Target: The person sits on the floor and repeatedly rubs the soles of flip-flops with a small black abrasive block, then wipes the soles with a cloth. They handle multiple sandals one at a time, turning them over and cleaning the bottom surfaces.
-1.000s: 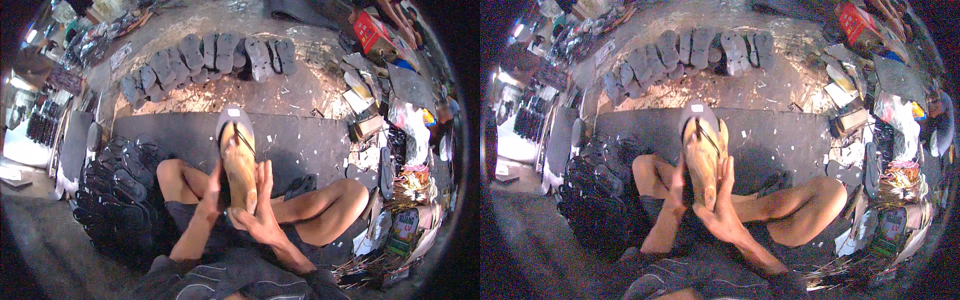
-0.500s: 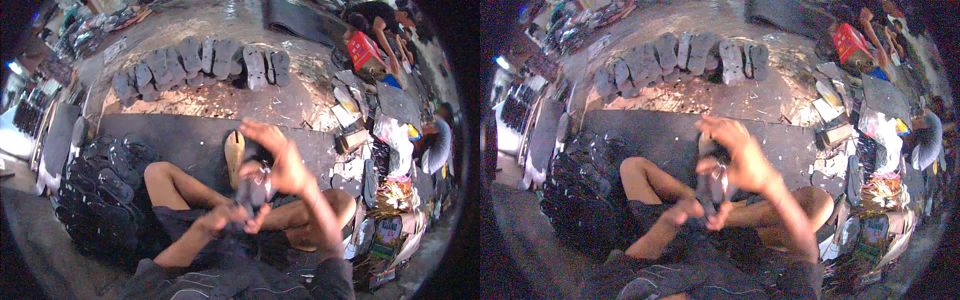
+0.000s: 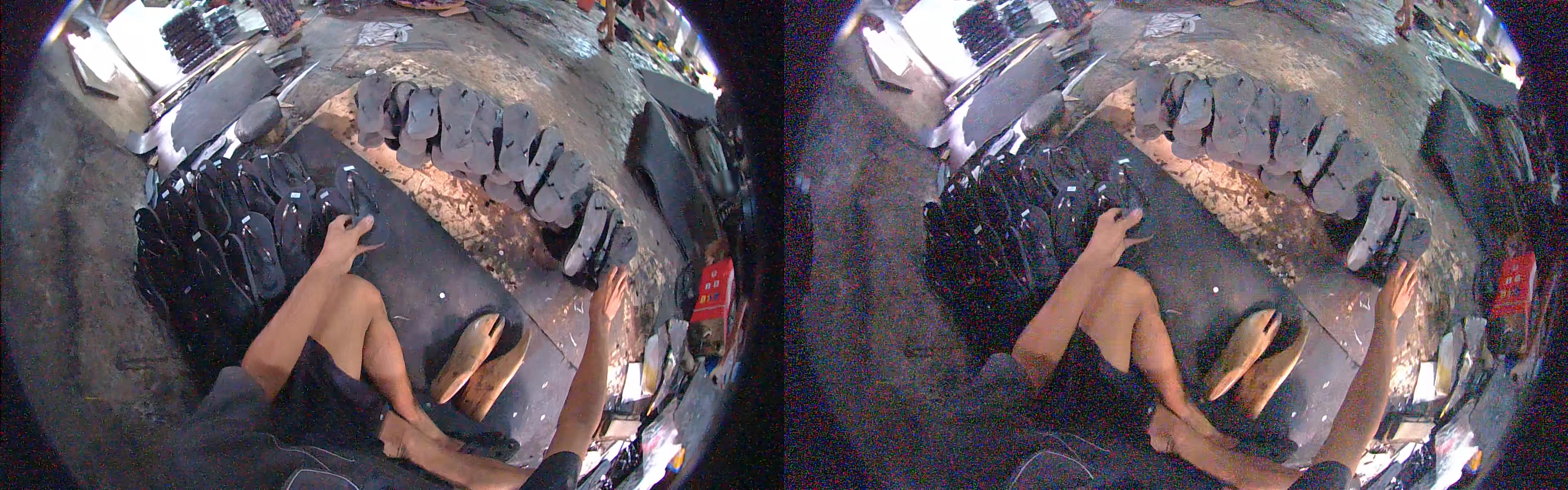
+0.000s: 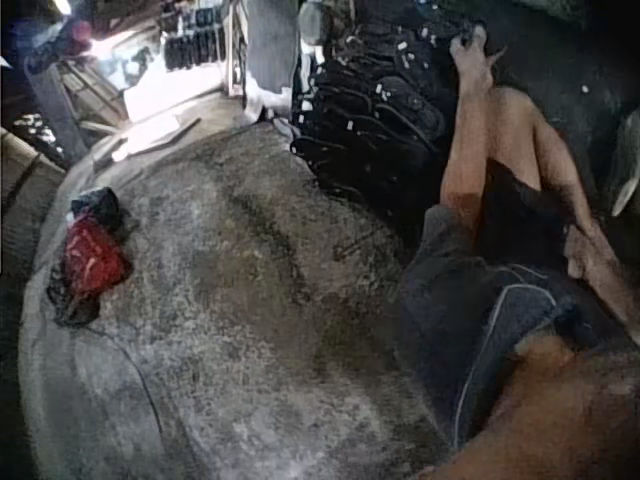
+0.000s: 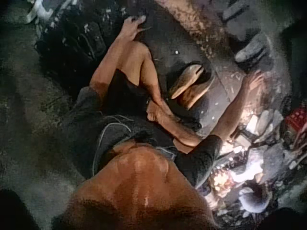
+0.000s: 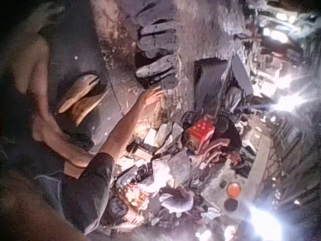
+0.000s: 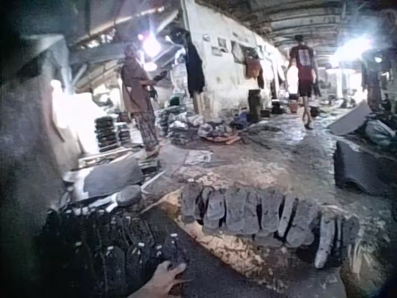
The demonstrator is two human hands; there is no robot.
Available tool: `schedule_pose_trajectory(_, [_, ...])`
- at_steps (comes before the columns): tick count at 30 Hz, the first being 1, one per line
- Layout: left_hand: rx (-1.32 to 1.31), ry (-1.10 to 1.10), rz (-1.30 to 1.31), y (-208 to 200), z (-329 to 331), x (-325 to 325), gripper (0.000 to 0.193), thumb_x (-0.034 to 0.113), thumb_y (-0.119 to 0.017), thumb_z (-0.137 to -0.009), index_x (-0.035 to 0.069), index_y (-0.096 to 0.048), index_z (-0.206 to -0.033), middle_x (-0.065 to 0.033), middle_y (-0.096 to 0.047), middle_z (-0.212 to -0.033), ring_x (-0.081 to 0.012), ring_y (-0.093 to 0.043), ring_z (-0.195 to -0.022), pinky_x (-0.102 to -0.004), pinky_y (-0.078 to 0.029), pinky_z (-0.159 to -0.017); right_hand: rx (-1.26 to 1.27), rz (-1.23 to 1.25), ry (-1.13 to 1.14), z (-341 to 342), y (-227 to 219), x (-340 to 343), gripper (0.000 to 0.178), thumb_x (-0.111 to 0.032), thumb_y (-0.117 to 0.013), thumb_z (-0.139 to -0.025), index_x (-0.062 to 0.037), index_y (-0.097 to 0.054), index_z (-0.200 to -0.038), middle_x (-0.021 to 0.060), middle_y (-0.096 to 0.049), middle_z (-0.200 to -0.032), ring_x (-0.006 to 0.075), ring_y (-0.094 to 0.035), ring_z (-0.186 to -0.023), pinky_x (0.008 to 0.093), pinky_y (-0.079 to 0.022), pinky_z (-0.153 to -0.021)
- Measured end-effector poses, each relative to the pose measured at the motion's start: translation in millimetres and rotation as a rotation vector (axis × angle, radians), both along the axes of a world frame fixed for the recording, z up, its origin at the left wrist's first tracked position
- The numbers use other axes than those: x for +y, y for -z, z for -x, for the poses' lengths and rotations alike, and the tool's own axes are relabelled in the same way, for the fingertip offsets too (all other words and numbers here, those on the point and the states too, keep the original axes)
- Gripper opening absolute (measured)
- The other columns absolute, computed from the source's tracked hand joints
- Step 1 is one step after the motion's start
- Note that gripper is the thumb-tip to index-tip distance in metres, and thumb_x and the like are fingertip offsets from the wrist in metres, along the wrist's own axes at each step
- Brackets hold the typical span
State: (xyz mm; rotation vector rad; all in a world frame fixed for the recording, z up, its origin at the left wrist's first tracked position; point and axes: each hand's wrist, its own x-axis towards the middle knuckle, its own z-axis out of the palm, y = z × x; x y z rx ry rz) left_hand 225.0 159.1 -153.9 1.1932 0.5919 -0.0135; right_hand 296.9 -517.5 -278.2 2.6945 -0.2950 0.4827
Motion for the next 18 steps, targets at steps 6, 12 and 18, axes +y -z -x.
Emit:
schedule_pose_trajectory(6, [-0.204, 0.412, -0.516, 44.3, 47.6, 44.7, 0.039, 0.012, -0.066, -0.106, -0.003, -0.058, -0.142, -0.0187, -0.066, -0.133, -0.0292, -0.067, -0.122, -0.0466, -0.057, -0.108, -0.311, -0.504, -0.216, 44.5, -111.1, -7.0, 0.035, -0.025, -0.064, -0.108, -0.0014, -0.069, -0.134, 0.0214, -0.076, -0.118, 0.0361, -0.074, -0.106, 0.0425, -0.056, -0.093])
schedule_pose_trajectory(12, [-0.379, 0.411, 0.207, -64.5, 118.8, -74.1, 0.068, 0.009, -0.068, -0.099, 0.006, -0.04, -0.162, -0.0186, -0.052, -0.158, -0.0368, -0.055, -0.141, -0.0513, -0.051, -0.112, -0.304, -1.291, -0.199, 208.1, -290.8, 163.6, 0.036, -0.02, -0.069, -0.106, 0.0041, -0.066, -0.132, 0.0115, -0.07, -0.117, 0.0225, -0.064, -0.11, 0.0389, -0.05, -0.103])
schedule_pose_trajectory(18, [-0.641, 0.45, 0.375, -142.6, 185.2, -163.1, 0.04, 0.002, -0.064, -0.104, 0.008, -0.053, -0.142, -0.0147, -0.055, -0.147, -0.0281, -0.063, -0.13, -0.0403, -0.058, -0.1, -0.248, -1.964, -0.147, 352.4, -209.1, 315.2, 0.041, 0.003, -0.083, -0.087, -0.0064, -0.062, -0.121, 0.0032, -0.069, -0.106, 0.0143, -0.065, -0.101, 0.0329, -0.054, -0.093])
